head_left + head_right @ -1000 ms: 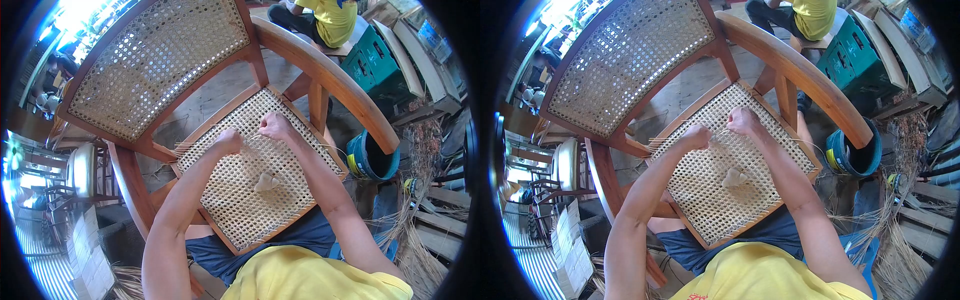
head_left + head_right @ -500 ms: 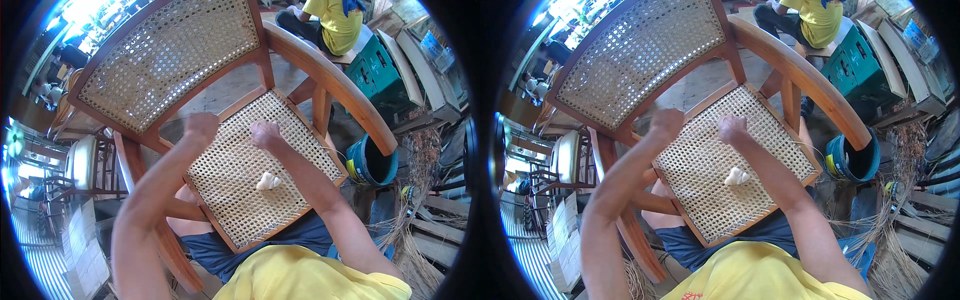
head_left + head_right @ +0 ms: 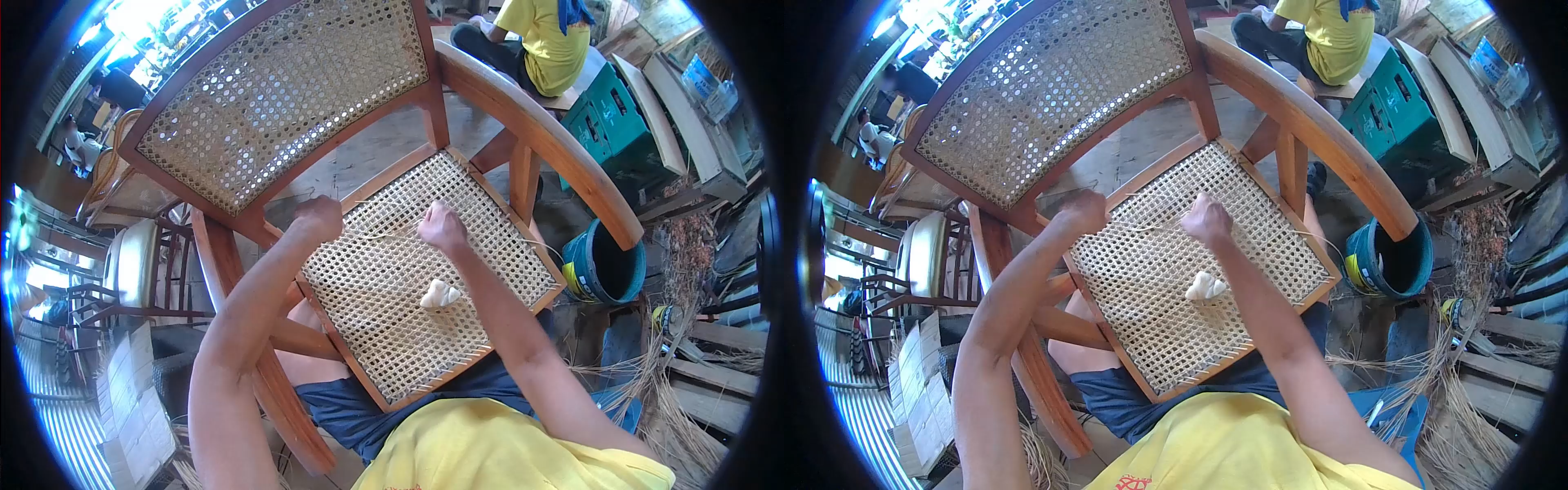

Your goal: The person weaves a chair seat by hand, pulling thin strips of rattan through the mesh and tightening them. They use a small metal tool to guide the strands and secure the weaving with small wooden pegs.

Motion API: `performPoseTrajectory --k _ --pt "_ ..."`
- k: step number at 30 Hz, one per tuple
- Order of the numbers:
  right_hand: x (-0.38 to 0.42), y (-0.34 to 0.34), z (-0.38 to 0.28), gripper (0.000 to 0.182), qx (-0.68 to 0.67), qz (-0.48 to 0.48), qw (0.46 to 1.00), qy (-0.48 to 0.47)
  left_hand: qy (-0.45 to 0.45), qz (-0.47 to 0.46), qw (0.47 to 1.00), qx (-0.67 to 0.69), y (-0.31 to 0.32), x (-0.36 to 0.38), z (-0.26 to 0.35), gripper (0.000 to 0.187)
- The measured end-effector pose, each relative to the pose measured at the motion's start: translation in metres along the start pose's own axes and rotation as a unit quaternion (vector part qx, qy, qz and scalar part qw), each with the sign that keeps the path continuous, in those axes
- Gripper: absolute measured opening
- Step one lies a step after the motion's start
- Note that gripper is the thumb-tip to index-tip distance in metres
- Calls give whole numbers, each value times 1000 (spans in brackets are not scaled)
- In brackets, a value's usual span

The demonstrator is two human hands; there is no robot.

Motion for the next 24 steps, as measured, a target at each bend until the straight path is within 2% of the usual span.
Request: performPoseTrajectory --k 5,7,9,11,13,15,16,17,18,20,21,24 --pt "18 7 -16 42 29 45 998 -45 19 -10 1000 -8 -12 10 -3 31" --pt "14 9 -27 43 150 0 986 -67 18 -9 1000 1 -8 7 -14 31" --pt "3 3 -36 37 156 -9 987 -44 46 -59 997 -25 0 -1 -22 32" --pt "-3 -4 -33 31 123 -81 989 22 62 -66 996 -6 19 -23 -25 32" --pt "3 -9 -30 26 126 -67 990 15 80 -73 994 13 31 -34 -22 32" --pt "0 -7 -11 28 71 20 997 23 126 -93 988 12 27 -33 -4 31" --pt "-4 4 3 30 29 87 996 -16 128 -92 987 16 31 -35 1 31" --pt "2 5 5 30 33 86 996 -15 120 -37 991 54 33 -36 7 30" --pt "8 6 2 32 21 102 993 -61 110 16 990 91 34 -37 11 29" --pt "10 7 -1 33 -12 124 974 -188 104 15 989 102 34 -27 16 28" --pt "8 8 0 33 -14 122 974 -189 98 17 989 108 32 -22 15 27" --pt "12 6 -6 37 104 32 991 -79 57 -6 994 93 30 -21 11 29"
Point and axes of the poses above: each hand's wrist, its own x-axis away from the middle knuckle, its own y-axis out of the palm, z = x × y, the point moved 4 cm from there along -x, towards the middle knuckle, and after that the axes turned 12 degrees about -x, right-handed, at the moved point
